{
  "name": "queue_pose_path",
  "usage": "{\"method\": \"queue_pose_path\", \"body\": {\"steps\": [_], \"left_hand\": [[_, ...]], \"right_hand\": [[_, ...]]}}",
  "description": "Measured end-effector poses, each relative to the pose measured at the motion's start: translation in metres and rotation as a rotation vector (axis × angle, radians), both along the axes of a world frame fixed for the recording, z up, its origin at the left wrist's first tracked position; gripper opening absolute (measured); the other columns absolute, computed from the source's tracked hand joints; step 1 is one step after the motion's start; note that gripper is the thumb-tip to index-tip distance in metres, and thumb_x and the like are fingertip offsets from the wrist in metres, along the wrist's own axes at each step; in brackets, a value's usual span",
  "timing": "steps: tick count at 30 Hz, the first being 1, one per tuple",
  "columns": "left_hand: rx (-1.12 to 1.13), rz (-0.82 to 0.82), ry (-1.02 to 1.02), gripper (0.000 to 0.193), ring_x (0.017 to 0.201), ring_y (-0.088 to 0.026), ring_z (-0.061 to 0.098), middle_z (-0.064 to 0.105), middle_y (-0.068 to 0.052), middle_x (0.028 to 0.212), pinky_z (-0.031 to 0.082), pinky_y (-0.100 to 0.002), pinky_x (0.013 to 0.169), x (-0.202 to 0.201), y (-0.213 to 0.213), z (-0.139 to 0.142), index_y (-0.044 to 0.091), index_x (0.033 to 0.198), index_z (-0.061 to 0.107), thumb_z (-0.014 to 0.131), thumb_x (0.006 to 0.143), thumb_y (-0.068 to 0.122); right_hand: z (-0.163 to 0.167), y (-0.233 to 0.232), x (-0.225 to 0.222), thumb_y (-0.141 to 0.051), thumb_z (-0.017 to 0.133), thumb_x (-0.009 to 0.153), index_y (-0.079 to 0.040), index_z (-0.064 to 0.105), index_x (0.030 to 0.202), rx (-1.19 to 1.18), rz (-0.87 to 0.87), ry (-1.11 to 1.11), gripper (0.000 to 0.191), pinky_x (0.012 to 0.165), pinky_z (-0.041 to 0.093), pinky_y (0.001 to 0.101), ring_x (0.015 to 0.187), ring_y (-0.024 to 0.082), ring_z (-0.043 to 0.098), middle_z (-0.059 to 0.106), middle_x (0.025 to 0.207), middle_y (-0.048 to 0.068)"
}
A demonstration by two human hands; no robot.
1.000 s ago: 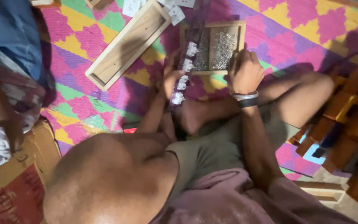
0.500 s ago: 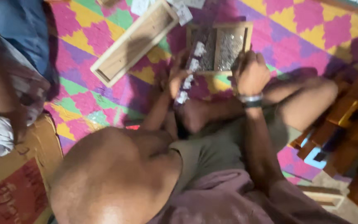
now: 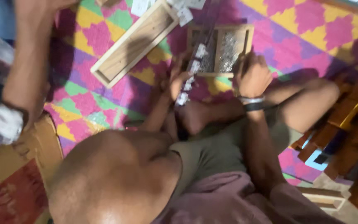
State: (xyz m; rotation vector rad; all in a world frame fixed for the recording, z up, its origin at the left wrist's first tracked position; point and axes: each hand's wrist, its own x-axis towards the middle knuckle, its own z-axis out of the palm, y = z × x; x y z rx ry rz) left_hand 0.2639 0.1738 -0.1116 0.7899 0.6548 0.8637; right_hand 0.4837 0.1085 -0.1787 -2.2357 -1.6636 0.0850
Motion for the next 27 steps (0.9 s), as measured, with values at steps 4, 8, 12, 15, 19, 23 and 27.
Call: {"method": "queue_pose_path", "body": {"steps": [4,8,12,15,19,23,27], "left_hand": [[-0.171,-0.032,-0.029,0.08,0.094,-0.023,0.067,0.055,-0.019,0.139,0.062,-0.037,0.076,0.002,-0.002,-0.006,0.005,0.16,0.029,0.065,0.088,0.011],[-0.188,-0.004,-0.049,0.084,0.083,-0.025,0.066,0.057,-0.02,0.133,0.061,-0.038,0.066,0.003,-0.002,-0.008,0.007,0.159,0.028,0.063,0.083,0.009],[-0.199,-0.002,-0.093,0.082,0.085,-0.025,0.066,0.058,-0.02,0.131,0.062,-0.039,0.067,0.0,-0.001,-0.007,0.008,0.161,0.027,0.062,0.086,0.01],[-0.154,-0.006,-0.185,0.08,0.094,-0.024,0.066,0.058,-0.019,0.133,0.064,-0.042,0.069,0.0,-0.001,-0.006,0.007,0.161,0.028,0.064,0.09,0.013],[-0.257,0.031,-0.33,0.077,0.097,-0.025,0.068,0.059,-0.018,0.133,0.064,-0.045,0.07,-0.002,-0.004,-0.006,0.007,0.16,0.028,0.063,0.092,0.015],[-0.329,0.033,-0.382,0.07,0.086,-0.029,0.071,0.064,-0.023,0.121,0.063,-0.046,0.069,-0.007,-0.006,-0.006,0.008,0.161,0.027,0.057,0.098,0.014],[-0.411,0.009,-0.411,0.066,0.086,-0.029,0.072,0.066,-0.022,0.118,0.063,-0.045,0.07,-0.01,-0.007,-0.006,0.007,0.159,0.03,0.054,0.098,0.016]], "right_hand": [[-0.004,-0.001,0.001,-0.021,0.068,0.102,-0.003,0.069,0.102,-0.054,-0.026,0.041,0.018,0.063,0.049,0.0551,0.074,0.044,0.065,0.067,0.089,0.021],[0.003,-0.002,0.001,-0.013,0.07,0.098,-0.002,0.07,0.111,0.058,0.038,0.012,0.016,0.068,0.05,0.0536,0.081,0.043,0.065,0.065,0.095,0.021],[0.017,0.0,-0.005,0.001,0.069,0.092,-0.001,0.069,0.115,0.056,0.248,0.276,0.023,0.078,0.052,0.0526,0.092,0.043,0.065,0.065,0.101,0.021],[0.022,0.006,-0.013,0.0,0.072,0.081,-0.002,0.07,0.113,0.047,0.349,0.424,0.031,0.078,0.056,0.0489,0.092,0.041,0.067,0.066,0.109,0.023],[0.025,0.014,-0.021,0.001,0.071,0.083,-0.007,0.074,0.098,0.058,0.359,0.35,0.017,0.077,0.056,0.0475,0.093,0.04,0.068,0.068,0.105,0.018],[0.026,0.014,-0.023,0.0,0.071,0.085,-0.008,0.074,0.092,0.047,0.316,0.375,0.011,0.074,0.054,0.047,0.086,0.038,0.068,0.067,0.092,0.015],[0.024,0.011,-0.023,-0.001,0.071,0.087,-0.007,0.075,0.092,0.047,0.298,0.392,0.009,0.068,0.052,0.0466,0.079,0.037,0.066,0.066,0.088,0.015]]}}
